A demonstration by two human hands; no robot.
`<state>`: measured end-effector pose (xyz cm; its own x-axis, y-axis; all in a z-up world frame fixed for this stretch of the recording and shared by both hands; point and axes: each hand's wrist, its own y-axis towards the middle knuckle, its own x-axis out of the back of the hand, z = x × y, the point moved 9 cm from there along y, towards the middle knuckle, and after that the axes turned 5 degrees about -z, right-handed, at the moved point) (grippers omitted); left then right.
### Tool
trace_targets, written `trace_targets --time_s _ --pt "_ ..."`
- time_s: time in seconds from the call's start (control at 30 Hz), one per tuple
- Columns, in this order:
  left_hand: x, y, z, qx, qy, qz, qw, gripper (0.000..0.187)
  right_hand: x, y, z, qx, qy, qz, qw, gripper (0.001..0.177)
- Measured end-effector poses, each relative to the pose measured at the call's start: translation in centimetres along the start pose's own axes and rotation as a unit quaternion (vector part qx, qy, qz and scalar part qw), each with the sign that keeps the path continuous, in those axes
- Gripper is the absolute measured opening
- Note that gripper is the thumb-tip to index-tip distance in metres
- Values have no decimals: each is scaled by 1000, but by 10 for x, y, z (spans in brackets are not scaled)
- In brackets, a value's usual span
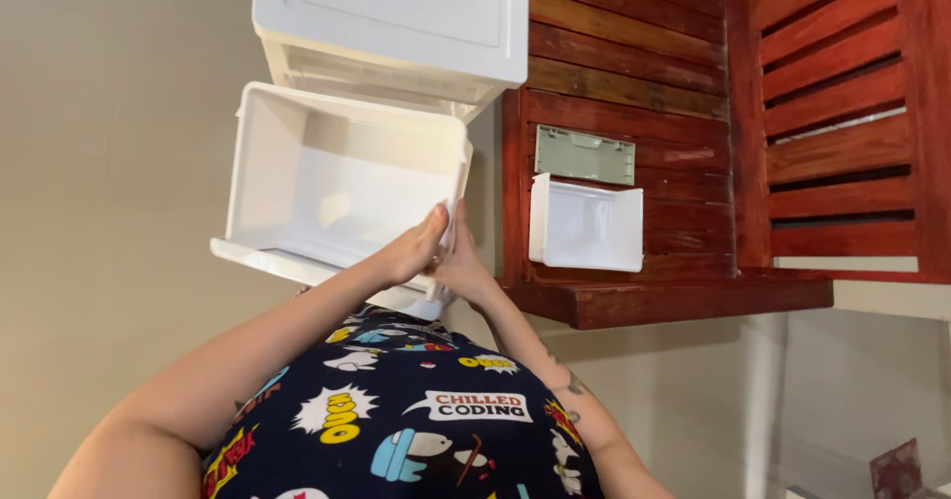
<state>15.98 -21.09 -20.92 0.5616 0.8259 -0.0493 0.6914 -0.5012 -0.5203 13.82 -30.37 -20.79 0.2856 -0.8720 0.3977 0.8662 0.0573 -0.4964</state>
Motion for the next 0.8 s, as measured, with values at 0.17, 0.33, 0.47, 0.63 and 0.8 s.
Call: trace_targets --time_s 0.17,0.33,0.47,0.63,0.8 --pt "0 10 -3 -112 85 -4 990 78 4 21 -48 -26 150 -47 987 96" --pt "105 -25 19 -71 380 -330 861 52 6 27 -145 -133 396 -16 908 75" --pt "205 -58 92 164 445 -412 778 92 13 44 -185 -174 436 62 881 69" --pt "223 -42 167 130 232 -351 898 45 40 91 -170 -131 238 -6 962 58" --pt "227 -43 189 119 202 -426 874 42 61 128 -141 -127 114 -61 983 60"
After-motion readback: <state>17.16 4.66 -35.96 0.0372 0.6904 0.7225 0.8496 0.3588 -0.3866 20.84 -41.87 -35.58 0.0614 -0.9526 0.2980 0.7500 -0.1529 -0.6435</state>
